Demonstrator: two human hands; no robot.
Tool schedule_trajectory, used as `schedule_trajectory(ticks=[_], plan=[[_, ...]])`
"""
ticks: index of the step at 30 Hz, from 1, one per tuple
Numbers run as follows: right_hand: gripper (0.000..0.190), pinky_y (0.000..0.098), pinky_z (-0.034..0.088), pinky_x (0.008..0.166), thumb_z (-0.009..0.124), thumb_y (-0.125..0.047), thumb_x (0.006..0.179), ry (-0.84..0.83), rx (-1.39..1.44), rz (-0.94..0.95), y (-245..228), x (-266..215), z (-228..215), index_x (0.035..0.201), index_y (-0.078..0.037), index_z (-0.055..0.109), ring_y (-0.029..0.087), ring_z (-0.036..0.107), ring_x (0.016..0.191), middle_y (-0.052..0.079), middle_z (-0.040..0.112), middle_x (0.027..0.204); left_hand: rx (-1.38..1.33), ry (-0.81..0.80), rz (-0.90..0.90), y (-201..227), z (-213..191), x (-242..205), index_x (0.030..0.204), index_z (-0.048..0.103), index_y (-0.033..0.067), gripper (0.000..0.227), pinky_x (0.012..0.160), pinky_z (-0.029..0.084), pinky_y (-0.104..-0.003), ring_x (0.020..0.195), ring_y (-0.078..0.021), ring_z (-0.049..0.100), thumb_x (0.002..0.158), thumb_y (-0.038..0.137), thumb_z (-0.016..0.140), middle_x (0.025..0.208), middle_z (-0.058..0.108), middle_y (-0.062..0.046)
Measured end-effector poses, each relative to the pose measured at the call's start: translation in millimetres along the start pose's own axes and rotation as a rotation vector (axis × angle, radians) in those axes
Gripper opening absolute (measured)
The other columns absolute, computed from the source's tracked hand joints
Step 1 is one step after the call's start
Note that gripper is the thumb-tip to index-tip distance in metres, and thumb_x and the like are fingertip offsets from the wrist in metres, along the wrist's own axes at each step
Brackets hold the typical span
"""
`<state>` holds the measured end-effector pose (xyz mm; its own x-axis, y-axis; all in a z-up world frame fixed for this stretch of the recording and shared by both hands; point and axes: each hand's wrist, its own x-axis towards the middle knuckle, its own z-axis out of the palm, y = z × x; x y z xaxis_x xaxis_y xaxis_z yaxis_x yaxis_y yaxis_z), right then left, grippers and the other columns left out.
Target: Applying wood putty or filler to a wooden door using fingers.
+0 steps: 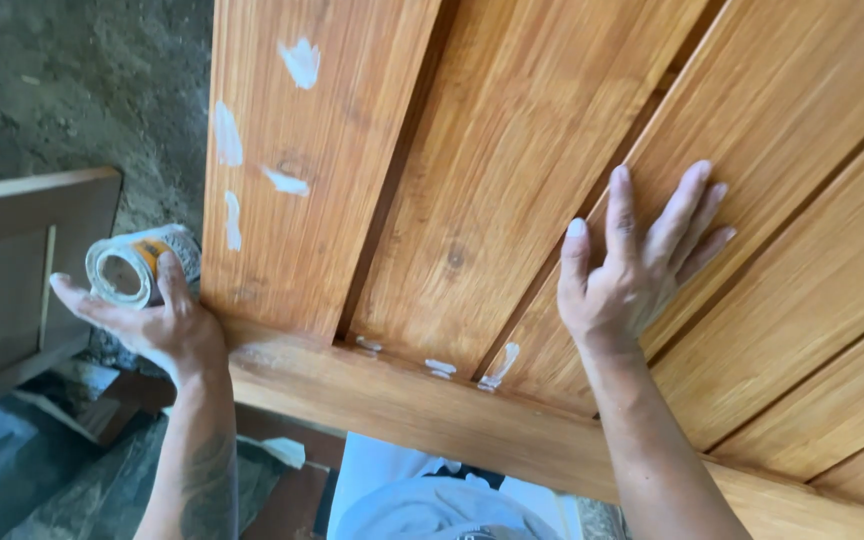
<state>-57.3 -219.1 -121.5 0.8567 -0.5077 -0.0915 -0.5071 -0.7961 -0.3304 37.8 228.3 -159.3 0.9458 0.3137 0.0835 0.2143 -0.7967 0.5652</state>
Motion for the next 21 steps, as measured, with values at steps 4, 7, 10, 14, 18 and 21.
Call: schedule_trajectory(ticks=[4,7,10,14,18,21], plan=[[0.061,0.0668,0.001,0.129,0.05,-0.053,0.111,0.016,-0.025,0.004,-0.8,1.7,1.2,0.156,-0.013,0.064,0.052,0.015,0.161,0.03,0.018,0.171,-0.124,0.0,0.005,-5.1,3.0,3.4,0.165,0.012,-0.0018,0.094,0.139,0.015,-0.044,0.164,-0.0337,0.022,0.109,0.014,0.085,0.173,0.02,-0.023],[0.063,0.0668,0.001,0.13,0.049,-0.053,0.112,0.009,-0.045,0.006,2.3,-1.4,2.2,0.158,-0.012,0.064,0.051,0.014,0.162,0.03,0.018,0.171,-0.093,-0.022,0.031,-12.6,0.7,-0.5,0.166,0.009,-0.0014,0.094,0.138,0.012,-0.043,0.163,-0.0323,0.019,0.106,0.014,0.08,0.174,0.016,-0.022],[0.063,0.0667,0.0,0.131,0.051,-0.053,0.112,0.02,-0.042,0.006,3.4,-1.9,4.2,0.158,-0.012,0.063,0.051,0.014,0.162,0.03,0.017,0.172,-0.054,-0.035,0.058,-19.5,-1.4,-0.1,0.167,0.008,-0.0011,0.095,0.136,0.01,-0.042,0.164,-0.0318,0.017,0.103,0.014,0.076,0.175,0.014,-0.022],[0.062,0.067,0.0,0.13,0.054,-0.052,0.111,0.02,-0.055,0.016,4.4,-0.7,3.0,0.159,-0.012,0.063,0.052,0.014,0.162,0.029,0.016,0.172,-0.167,-0.024,0.019,-9.2,0.6,0.9,0.167,0.009,-0.0013,0.094,0.136,0.014,-0.043,0.162,-0.0327,0.018,0.105,0.014,0.077,0.175,0.015,-0.022],[0.061,0.0664,0.0,0.13,0.056,-0.049,0.109,0.055,-0.049,0.025,2.2,-1.6,3.6,0.158,-0.013,0.064,0.052,0.014,0.161,0.029,0.016,0.171,0.091,-0.015,0.069,-20.1,-2.9,4.2,0.167,0.015,0.0019,0.095,0.135,0.02,-0.042,0.165,-0.0315,0.025,0.104,0.026,0.082,0.174,0.023,-0.019],[0.048,0.0646,-0.002,0.129,0.058,-0.041,0.112,0.082,-0.115,-0.043,5.5,-6.9,2.1,0.154,-0.02,0.069,0.051,0.013,0.159,0.027,0.017,0.17,-0.102,-0.07,0.053,-11.5,-3.4,2.9,0.167,0.01,-0.0018,0.096,0.132,0.02,-0.044,0.161,-0.0352,0.021,0.1,0.023,0.075,0.174,0.015,-0.023]])
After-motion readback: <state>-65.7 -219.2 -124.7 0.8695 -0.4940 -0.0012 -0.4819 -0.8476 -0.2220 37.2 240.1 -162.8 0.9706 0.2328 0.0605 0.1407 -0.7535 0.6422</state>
